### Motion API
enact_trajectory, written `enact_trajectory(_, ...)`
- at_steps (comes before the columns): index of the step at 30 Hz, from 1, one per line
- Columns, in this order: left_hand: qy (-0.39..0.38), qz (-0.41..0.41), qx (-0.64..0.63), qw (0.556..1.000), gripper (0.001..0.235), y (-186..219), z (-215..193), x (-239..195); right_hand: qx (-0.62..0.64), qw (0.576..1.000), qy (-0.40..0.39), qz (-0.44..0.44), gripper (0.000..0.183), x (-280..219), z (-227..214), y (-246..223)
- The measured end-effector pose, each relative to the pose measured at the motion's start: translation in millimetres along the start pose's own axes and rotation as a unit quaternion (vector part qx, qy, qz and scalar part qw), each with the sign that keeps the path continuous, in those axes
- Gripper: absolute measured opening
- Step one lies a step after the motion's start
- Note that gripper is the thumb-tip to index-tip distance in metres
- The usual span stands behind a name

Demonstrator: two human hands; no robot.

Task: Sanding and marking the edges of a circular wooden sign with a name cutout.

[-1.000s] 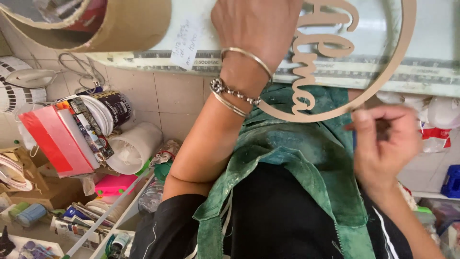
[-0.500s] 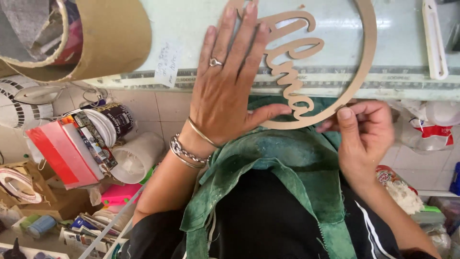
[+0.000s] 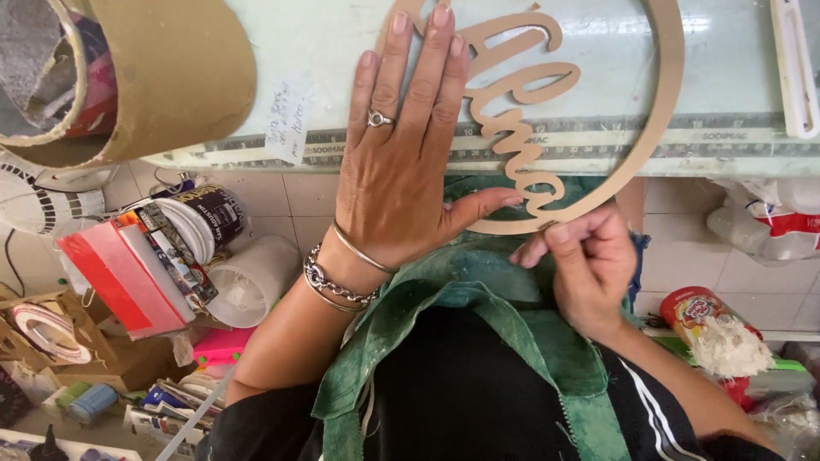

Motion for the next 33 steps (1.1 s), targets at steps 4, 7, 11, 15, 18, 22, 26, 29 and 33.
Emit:
enact_trajectory(4, 0.009, -0.012, -0.008, 1.000, 0.101, 1, 2, -1, 0.004, 0.999, 0.030, -0.017, 0.006, -1, -4, 6)
enact_trajectory(7, -0.012, -0.020, 0.006, 1.000, 0.101, 2, 1, -1, 0.023, 0.999, -0.010, -0.026, 0.005, -2, 4, 7)
enact_trajectory(11, -0.157, -0.038, 0.159, 0.974, 0.100, 10, -4, -5, -0.035, 0.994, 0.104, -0.010, 0.015, 14, -5, -13)
enact_trajectory(15, 0.053, -0.016, -0.105, 0.993, 0.079, 5, -1, -24, -0.052, 0.993, 0.106, -0.010, 0.013, 14, -17, -14)
enact_trajectory(18, -0.019, -0.065, 0.063, 0.996, 0.078, -11, 1, -7, -0.051, 0.989, 0.134, 0.039, 0.018, 14, -13, -17)
enact_trajectory(22, 0.025, -0.043, -0.025, 0.998, 0.074, -18, 4, 6, -0.155, 0.984, 0.078, 0.043, 0.025, 14, -5, -22)
enact_trajectory(26, 0.049, -0.020, -0.041, 0.998, 0.069, -17, 2, 7, -0.172, 0.984, 0.033, 0.023, 0.026, 6, 6, -7)
enact_trajectory(29, 0.041, -0.024, -0.031, 0.998, 0.070, -17, 2, 7, -0.201, 0.980, 0.008, 0.008, 0.030, 4, 9, -10)
enact_trajectory(33, 0.057, -0.020, -0.042, 0.997, 0.069, -14, 4, 6, -0.199, 0.977, 0.055, -0.055, 0.030, 1, 1, 8)
Point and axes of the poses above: each hand's wrist, its own x-axis towards the middle knuckle, its own z-axis out of the palm, y = z × x, the point moved 2 cm from there along x, towards the middle knuckle, and after that the axes turned 3 degrees about -y, right-handed, at the moved point
